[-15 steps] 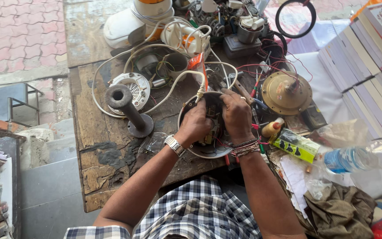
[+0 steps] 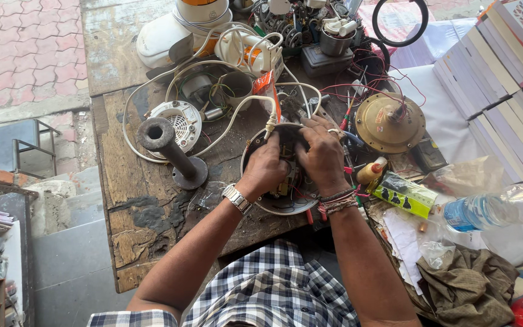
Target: The person works on the internal wiring of a white cylindrical appliance, likely a mixer or grinder, using both hands to adjust and connect wires inside the housing. The workspace is cluttered with tools, spare parts, and other disassembled appliances.
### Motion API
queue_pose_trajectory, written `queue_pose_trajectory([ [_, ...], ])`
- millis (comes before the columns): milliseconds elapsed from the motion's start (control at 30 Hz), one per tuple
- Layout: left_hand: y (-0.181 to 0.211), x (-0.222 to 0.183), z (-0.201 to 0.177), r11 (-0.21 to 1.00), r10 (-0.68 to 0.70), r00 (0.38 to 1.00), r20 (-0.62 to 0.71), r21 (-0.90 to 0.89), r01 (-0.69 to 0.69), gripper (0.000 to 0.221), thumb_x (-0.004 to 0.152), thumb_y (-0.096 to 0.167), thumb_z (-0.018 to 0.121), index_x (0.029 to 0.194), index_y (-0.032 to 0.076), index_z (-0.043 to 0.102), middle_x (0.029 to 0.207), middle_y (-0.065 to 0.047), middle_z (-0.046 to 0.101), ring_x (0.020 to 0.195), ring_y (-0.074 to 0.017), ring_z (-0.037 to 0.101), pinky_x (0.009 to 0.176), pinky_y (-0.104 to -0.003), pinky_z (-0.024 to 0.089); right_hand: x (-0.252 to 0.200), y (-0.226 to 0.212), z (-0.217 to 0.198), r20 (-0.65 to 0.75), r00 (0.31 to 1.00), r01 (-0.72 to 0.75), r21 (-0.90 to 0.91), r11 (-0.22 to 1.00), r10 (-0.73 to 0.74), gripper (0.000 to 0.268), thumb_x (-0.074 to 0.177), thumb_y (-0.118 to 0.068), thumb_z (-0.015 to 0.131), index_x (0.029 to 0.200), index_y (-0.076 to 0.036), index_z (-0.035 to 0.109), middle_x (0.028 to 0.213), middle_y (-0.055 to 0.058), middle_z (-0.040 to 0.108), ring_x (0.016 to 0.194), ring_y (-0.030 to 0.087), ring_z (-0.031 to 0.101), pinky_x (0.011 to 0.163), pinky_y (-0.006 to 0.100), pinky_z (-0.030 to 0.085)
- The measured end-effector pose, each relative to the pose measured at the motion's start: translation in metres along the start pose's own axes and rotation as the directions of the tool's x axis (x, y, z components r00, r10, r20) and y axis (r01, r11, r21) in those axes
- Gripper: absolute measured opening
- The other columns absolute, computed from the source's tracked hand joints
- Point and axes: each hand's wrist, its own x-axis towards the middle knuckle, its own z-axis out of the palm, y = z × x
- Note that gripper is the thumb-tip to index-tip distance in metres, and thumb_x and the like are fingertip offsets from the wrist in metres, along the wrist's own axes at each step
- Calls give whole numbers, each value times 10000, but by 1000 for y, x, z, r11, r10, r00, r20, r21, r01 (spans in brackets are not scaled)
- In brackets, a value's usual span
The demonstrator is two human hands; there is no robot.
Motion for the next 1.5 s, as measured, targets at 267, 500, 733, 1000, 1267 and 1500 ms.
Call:
queue_pose_trajectory([
  [267,-3,1,4,1000,-2,1000,7,13,2,798,810,107,609,1524,-70,302,1140,-291,670,1079,-432,666,968,-468,526,0,-6,13,-36,996,-92,-225,970,86,223,787,-72,765,1007,-97,789,1267,48,723,1296,272,592,1104,452,428],
  [500,-7,4,0,999,-33,999,20,-8,33,820,803,104,616,1536,-67,292,1186,-288,657,1131,-419,655,1007,-454,511,5,-9,21,-28,994,-108,-289,951,104,155,785,-22,711,874,-120,792,1330,50,715,1417,302,493,1200,554,275],
  [733,-1,4,-3,999,-52,997,51,6,52,815,806,87,603,1538,-77,282,1123,-277,672,1060,-406,677,954,-456,532,2,-4,26,-43,994,-112,-333,936,104,116,809,-39,706,805,-132,775,1364,75,697,1473,347,430,1231,644,149],
  [1000,-2,3,-1,1000,6,1000,0,-7,-6,796,799,91,616,1517,-87,323,1138,-293,673,1079,-420,675,974,-462,529,1,-2,28,5,993,-106,-351,930,115,118,771,-69,715,798,-162,782,1407,102,662,1515,354,371,1217,701,52],
  [1267,-2,3,2,999,-21,1000,16,42,20,807,815,118,626,1529,-75,302,1124,-287,677,1050,-421,679,949,-464,541,4,1,30,33,993,-91,-378,921,112,89,777,-108,734,743,-180,774,1482,108,618,1555,380,269,1199,720,-29],
  [1500,8,-2,-13,994,-108,992,60,37,106,814,809,70,572,1550,-57,260,1068,-265,680,965,-398,710,860,-460,577,6,-8,45,-6,994,-101,-427,899,109,258,933,-211,703,684,-182,762,1511,141,587,1568,406,243,1215,694,-26],
])
